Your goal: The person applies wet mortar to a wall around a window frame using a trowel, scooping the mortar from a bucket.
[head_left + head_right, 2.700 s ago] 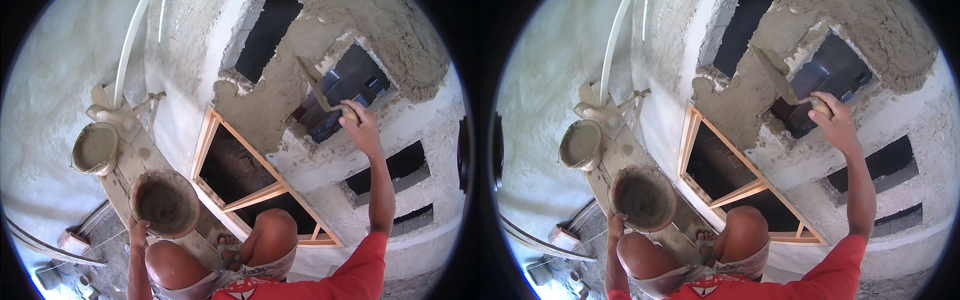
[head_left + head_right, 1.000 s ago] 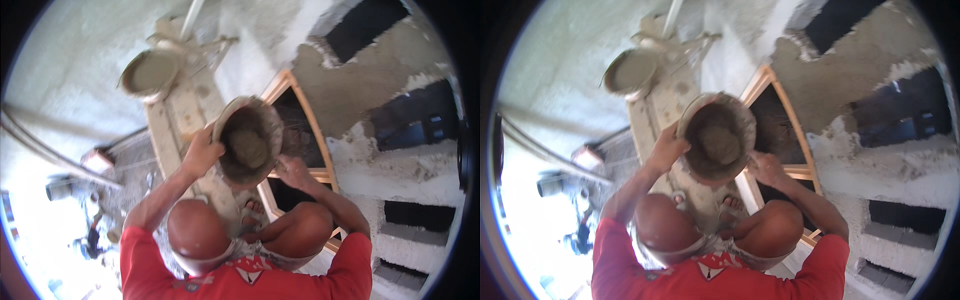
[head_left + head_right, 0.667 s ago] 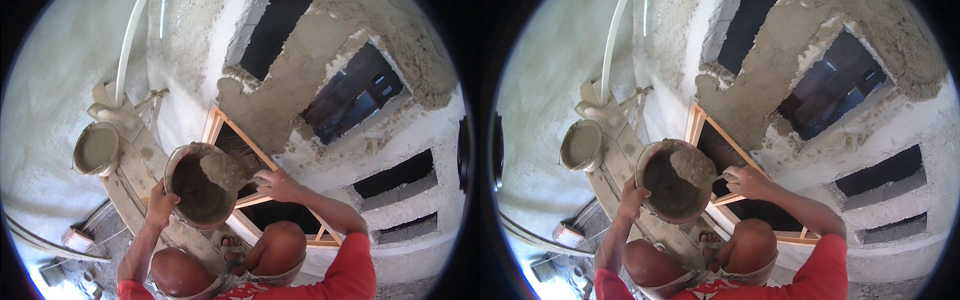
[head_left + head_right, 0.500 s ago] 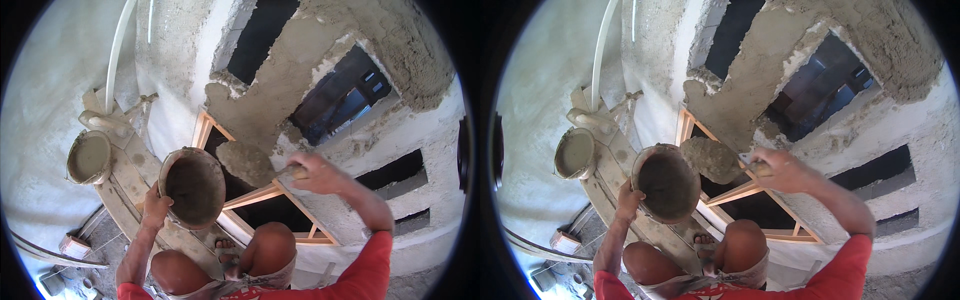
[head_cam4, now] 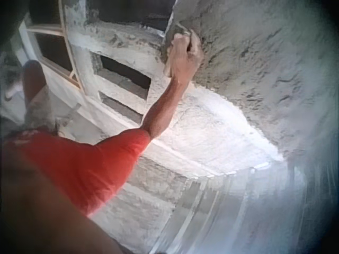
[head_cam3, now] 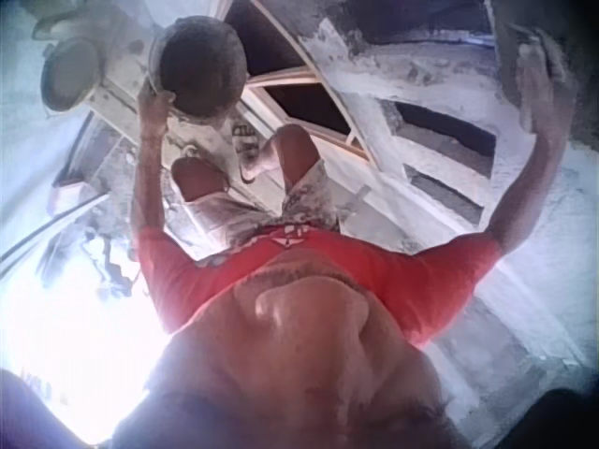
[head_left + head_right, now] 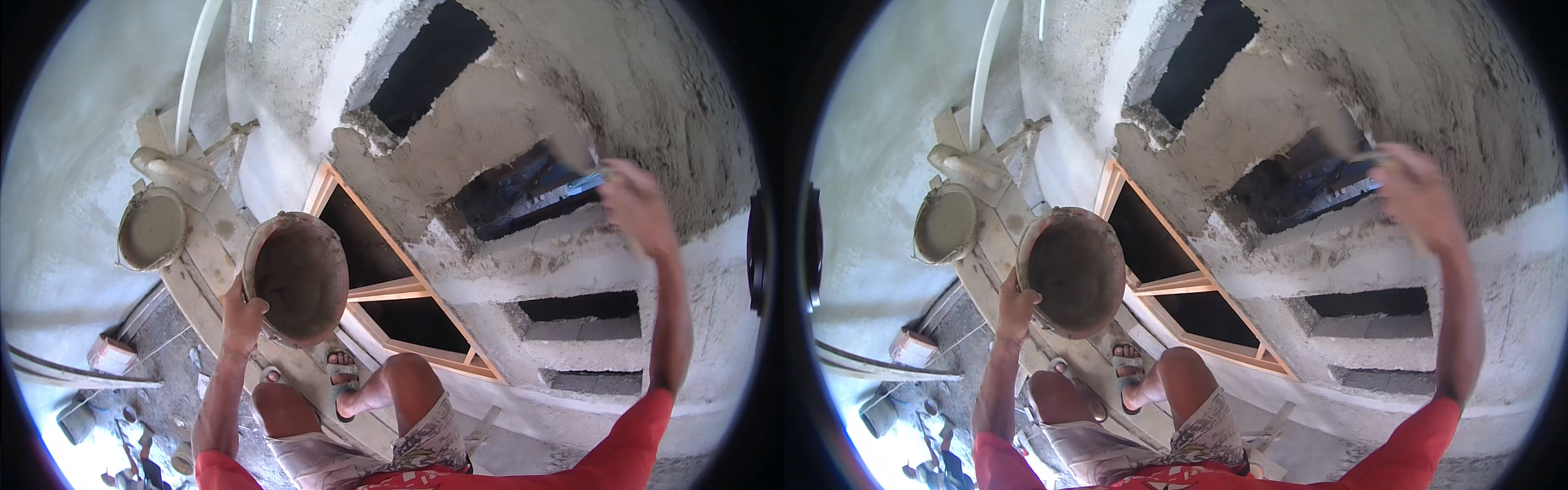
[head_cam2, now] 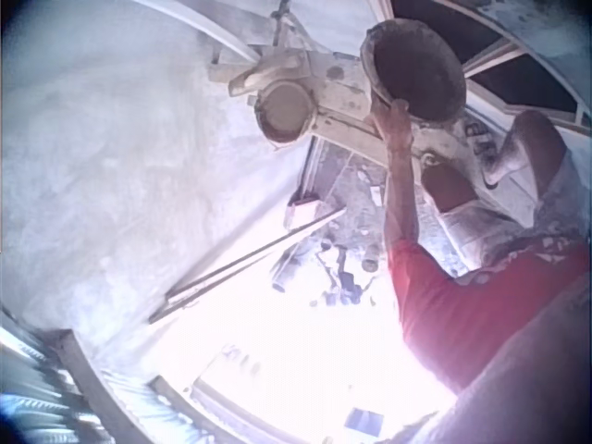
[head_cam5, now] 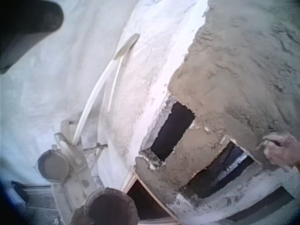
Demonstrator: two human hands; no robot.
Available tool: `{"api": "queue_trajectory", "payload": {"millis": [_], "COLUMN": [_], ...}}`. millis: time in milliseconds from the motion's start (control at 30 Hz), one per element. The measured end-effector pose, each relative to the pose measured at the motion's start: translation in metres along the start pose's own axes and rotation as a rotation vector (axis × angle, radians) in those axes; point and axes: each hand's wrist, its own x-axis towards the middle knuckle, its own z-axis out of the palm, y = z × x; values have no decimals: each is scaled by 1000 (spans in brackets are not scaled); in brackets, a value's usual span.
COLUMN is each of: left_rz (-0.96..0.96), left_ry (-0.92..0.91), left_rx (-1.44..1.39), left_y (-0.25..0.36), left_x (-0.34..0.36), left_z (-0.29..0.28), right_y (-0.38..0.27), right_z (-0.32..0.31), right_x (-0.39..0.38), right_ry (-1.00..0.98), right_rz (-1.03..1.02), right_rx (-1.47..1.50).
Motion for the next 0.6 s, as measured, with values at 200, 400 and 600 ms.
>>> {"api": "queue_trajectory", "payload": {"millis": [200, 400, 600], "left_rz": [-47, -133, -329], "left_ry": [89, 124, 117], "left_rx": [70, 108, 119], "left_y": [33, 83, 150], "left_x": [-27, -69, -115], "left_z": [-3, 13, 12], "right_y": [-16, 25, 46], "right_z": [-47, 119, 214], "right_x": [-34, -14, 56], "right_ry": [-55, -404, -143], "right_rz": [-71, -127, -96], "right_rx": [-28, 58, 182]}}
